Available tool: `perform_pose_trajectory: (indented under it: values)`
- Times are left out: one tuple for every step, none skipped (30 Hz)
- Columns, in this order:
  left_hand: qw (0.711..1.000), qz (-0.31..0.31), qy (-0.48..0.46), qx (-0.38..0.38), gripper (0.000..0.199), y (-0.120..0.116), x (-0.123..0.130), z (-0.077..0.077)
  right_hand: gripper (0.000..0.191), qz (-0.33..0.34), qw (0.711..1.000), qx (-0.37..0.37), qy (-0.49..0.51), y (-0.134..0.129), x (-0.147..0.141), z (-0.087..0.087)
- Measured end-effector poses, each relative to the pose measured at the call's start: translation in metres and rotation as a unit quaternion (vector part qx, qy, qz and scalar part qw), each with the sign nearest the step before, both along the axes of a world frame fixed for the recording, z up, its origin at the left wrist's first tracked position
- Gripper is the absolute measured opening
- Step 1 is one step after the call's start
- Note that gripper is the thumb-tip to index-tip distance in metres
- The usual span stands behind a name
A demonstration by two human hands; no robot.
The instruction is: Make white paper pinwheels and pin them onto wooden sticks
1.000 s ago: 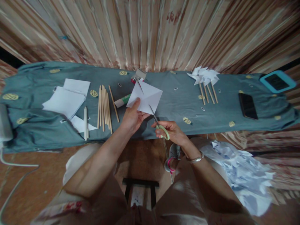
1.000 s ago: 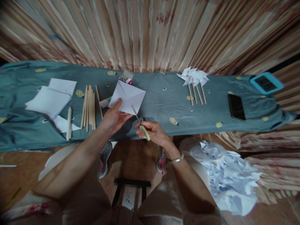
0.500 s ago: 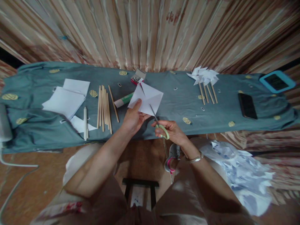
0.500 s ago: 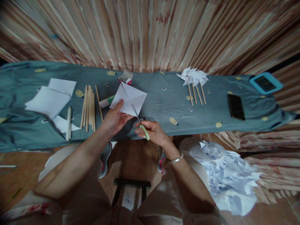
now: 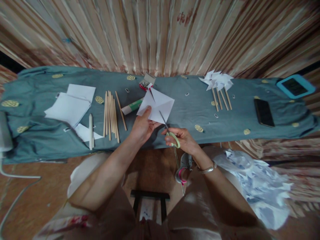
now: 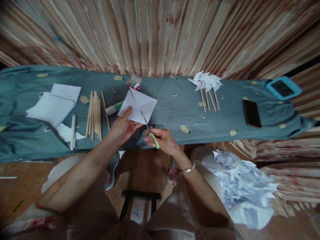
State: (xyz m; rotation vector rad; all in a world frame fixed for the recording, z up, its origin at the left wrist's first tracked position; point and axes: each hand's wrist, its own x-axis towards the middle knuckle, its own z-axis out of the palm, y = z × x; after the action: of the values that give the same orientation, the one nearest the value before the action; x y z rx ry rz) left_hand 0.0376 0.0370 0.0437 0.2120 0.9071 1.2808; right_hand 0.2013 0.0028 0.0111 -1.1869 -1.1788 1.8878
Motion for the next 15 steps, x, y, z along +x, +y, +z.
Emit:
perform_pose_trajectory:
  values:
    - [1.0, 0.001, 0.002, 0.003, 0.013, 0.0, -0.0001, -0.0003, 0.04, -0.005, 1.0, -0.003, 0.001, 0.0, -0.0006, 0.0003]
    - [1.0, 0.001, 0.003, 0.005, 0.013, 0.0, -0.0003, -0.0007, 0.04, -0.009, 1.0, -0.007, 0.003, 0.0, -0.0012, 0.0006]
    - [1.0, 0.001, 0.003, 0.006, 0.013, 0.0001, -0.0005, -0.0012, 0.04, -0.012, 1.0, -0.01, 0.004, 0.0, -0.0016, 0.0007]
    - [1.0, 0.001, 0.004, 0.007, 0.013, 0.0001, -0.0006, -0.0018, 0.04, -0.014, 1.0, -0.013, 0.005, 0.0001, -0.0019, 0.0008]
    - [1.0, 0.001, 0.004, 0.006, 0.012, 0.0001, -0.0007, -0.0023, 0.04, -0.015, 1.0, -0.015, 0.006, 0.0001, -0.0019, 0.0009]
    - [1.0, 0.001, 0.005, 0.005, 0.013, 0.0001, -0.0007, -0.0028, 0.04, -0.014, 1.0, -0.015, 0.004, 0.0002, -0.0017, 0.0009]
    - [1.0, 0.0, 0.006, 0.004, 0.013, 0.0, -0.0007, -0.0033, 0.039, -0.011, 1.0, -0.013, 0.002, 0.0003, -0.0015, 0.0008]
    - [1.0, -0.001, 0.008, 0.003, 0.014, -0.0001, -0.0005, -0.0038, 0.039, -0.008, 1.0, -0.008, 0.0, 0.0004, -0.0012, 0.0007]
    - [1.0, -0.002, 0.009, 0.003, 0.016, -0.0002, -0.0004, -0.0042, 0.038, -0.004, 1.0, -0.004, -0.002, 0.0006, -0.001, 0.0006]
    - [1.0, -0.003, 0.009, 0.003, 0.018, -0.0003, -0.0003, -0.0046, 0.038, -0.002, 1.0, 0.001, -0.003, 0.0007, -0.0009, 0.0005]
    - [1.0, -0.005, 0.009, 0.003, 0.02, -0.0004, -0.0002, -0.0048, 0.038, -0.002, 1.0, 0.004, -0.003, 0.0008, -0.001, 0.0004]
    - [1.0, -0.006, 0.009, 0.004, 0.021, -0.0005, -0.0002, -0.005, 0.038, -0.003, 1.0, 0.006, -0.003, 0.0008, -0.0012, 0.0005]
    - [1.0, -0.007, 0.007, 0.004, 0.022, -0.0007, -0.0001, -0.005, 0.038, -0.007, 1.0, 0.006, -0.001, 0.0008, -0.0017, 0.0007]
    - [1.0, -0.005, 0.006, 0.005, 0.022, -0.0007, -0.0001, -0.0049, 0.039, -0.01, 1.0, 0.005, 0.0, 0.0008, -0.0023, 0.0011]
    - [1.0, -0.003, 0.004, 0.004, 0.021, -0.0008, -0.0001, -0.0046, 0.04, -0.014, 1.0, 0.004, 0.0, 0.0007, -0.003, 0.0016]
